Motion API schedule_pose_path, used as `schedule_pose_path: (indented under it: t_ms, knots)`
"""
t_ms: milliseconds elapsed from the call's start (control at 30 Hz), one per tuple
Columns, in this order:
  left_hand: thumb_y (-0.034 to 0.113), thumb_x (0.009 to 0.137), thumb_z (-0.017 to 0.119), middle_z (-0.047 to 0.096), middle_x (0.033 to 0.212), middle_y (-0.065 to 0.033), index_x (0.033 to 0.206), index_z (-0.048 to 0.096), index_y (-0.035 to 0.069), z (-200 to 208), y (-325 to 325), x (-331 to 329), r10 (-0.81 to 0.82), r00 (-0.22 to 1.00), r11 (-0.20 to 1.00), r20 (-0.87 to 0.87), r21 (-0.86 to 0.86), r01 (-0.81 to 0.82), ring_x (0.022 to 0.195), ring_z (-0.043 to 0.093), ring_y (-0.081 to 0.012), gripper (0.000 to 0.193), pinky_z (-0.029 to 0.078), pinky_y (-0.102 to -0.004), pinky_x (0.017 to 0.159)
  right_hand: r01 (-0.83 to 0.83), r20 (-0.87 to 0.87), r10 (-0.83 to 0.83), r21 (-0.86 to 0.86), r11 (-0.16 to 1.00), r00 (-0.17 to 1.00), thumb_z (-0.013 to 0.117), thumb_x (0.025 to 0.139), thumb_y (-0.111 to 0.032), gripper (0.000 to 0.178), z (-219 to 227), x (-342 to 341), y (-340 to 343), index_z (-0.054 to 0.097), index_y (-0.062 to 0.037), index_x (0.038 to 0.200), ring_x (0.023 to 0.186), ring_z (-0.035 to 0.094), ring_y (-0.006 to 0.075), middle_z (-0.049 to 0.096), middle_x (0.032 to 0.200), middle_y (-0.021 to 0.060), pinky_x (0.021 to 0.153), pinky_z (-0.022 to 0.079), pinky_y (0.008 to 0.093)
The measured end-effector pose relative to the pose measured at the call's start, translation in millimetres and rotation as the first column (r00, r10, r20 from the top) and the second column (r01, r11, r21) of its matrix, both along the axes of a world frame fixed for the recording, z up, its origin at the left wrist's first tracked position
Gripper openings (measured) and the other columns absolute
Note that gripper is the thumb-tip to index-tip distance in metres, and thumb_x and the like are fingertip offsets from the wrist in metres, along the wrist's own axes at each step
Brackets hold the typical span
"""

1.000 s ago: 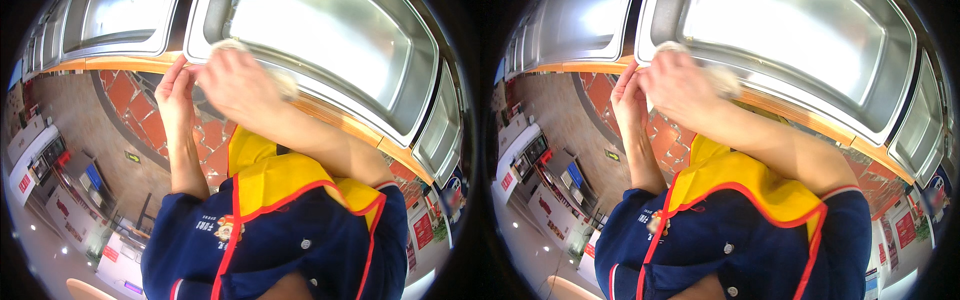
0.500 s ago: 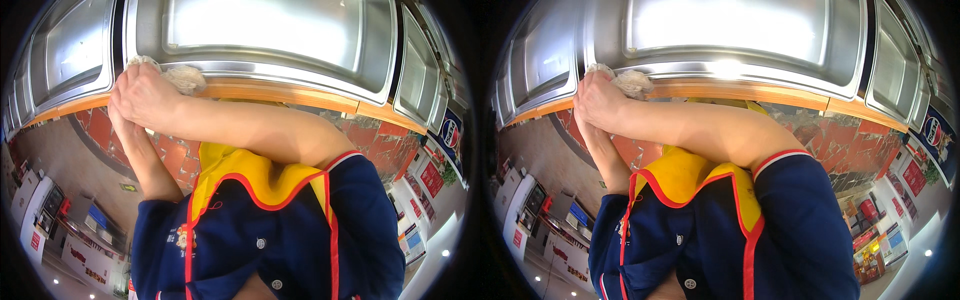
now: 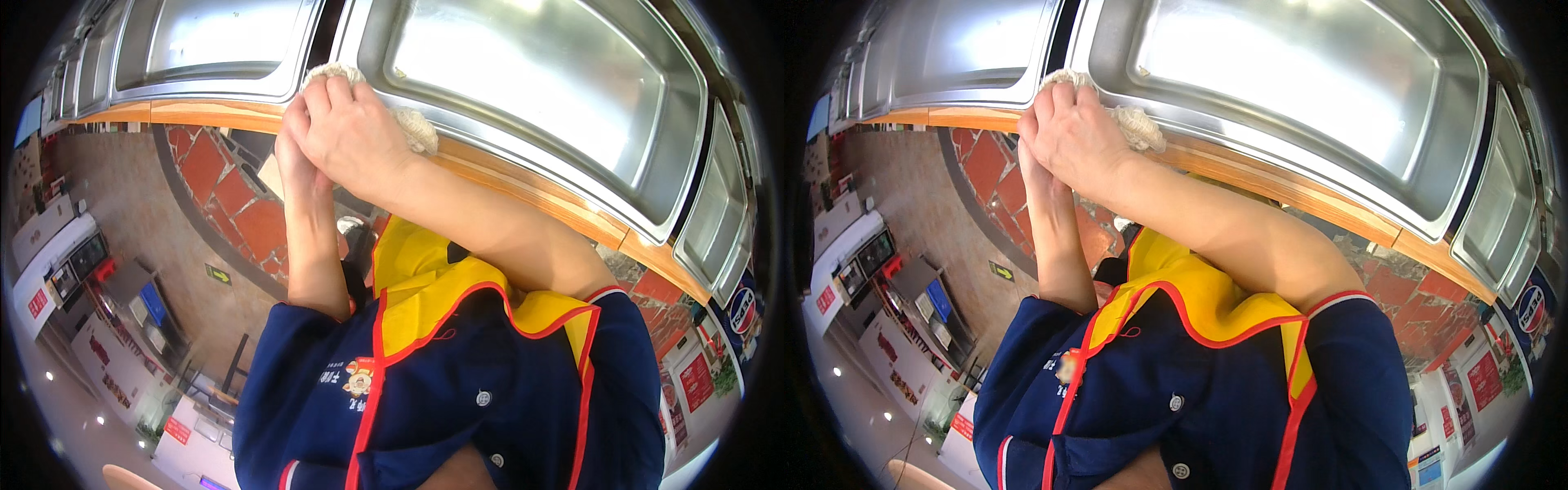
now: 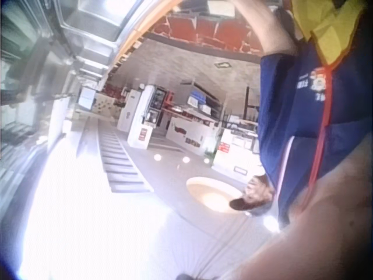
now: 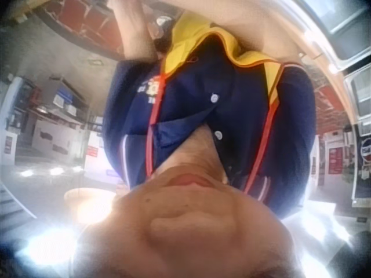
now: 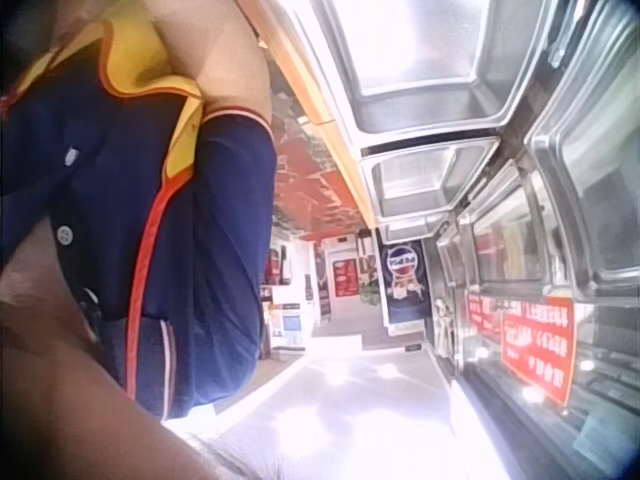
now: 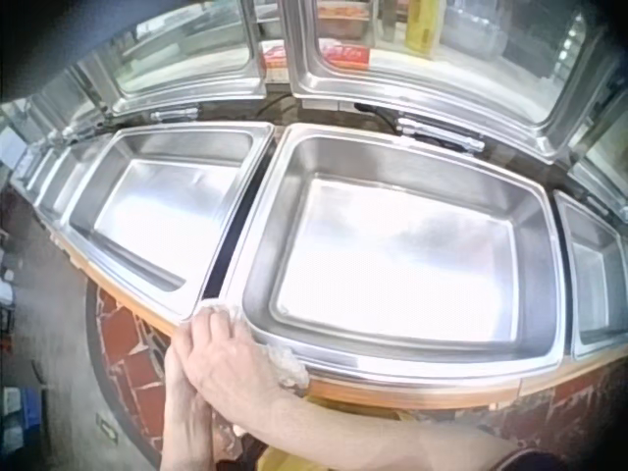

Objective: The person wipes the edges and surfaces of several stainless steel food trays on a buffet counter using a white cloth. The person moves along the counter, cleaning each tray in sequence.

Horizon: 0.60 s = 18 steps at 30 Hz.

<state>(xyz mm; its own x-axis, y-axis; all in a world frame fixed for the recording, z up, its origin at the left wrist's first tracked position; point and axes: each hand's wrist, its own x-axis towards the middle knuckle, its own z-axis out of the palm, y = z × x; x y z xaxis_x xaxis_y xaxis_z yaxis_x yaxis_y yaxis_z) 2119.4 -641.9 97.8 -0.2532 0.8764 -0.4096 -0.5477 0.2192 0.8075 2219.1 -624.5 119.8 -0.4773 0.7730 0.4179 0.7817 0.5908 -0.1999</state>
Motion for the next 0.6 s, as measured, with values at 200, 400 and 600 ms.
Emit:
schedule_pose_path:
  t_ms: [200,400,600]
  knots:
    - [0.022,0.096,0.049,0.063,0.106,-0.0114,0.11,0.059,0.002,-30.5,2.2,-31.7,-0.108,0.968,0.993,0.227,0.068,0.095,0.099,0.059,-0.0219,0.026,0.049,-0.0349,0.088,-0.025,-0.003,0.025,-0.112,0.993,1.0,0.059,0.076,-0.021,0.026,8.3,10.3,-4.5,0.06,-0.0071,0.097,0.084,0.056,0.0211,0.061,0.087,0.0057,0.069,0.046,0.0369]
    - [0.012,0.092,0.059,0.062,0.1,-0.0117,0.102,0.057,0.0,-14.3,24.8,-43.1,-0.103,0.924,0.972,0.368,-0.162,0.172,0.096,0.053,-0.0226,0.016,0.041,-0.0409,0.09,0.109,0.108,-0.097,-0.117,0.987,0.989,0.058,0.078,-0.02,0.02,18.8,105.2,-43.0,0.058,-0.011,0.095,0.09,0.057,0.0221,0.059,0.09,0.0059,0.065,0.047,0.0309]
    - [0.006,0.092,0.058,0.06,0.097,-0.0113,0.105,0.053,-0.003,-14.7,27.5,-51.9,-0.121,0.95,0.976,0.289,-0.141,0.167,0.091,0.055,-0.0188,0.017,0.045,-0.0355,0.084,0.346,0.274,-0.281,-0.229,0.91,0.92,0.058,0.074,-0.018,0.031,30.5,247.0,-117.3,0.054,-0.0137,0.104,0.102,0.053,0.0217,0.054,0.107,0.0045,0.07,0.051,0.0341]
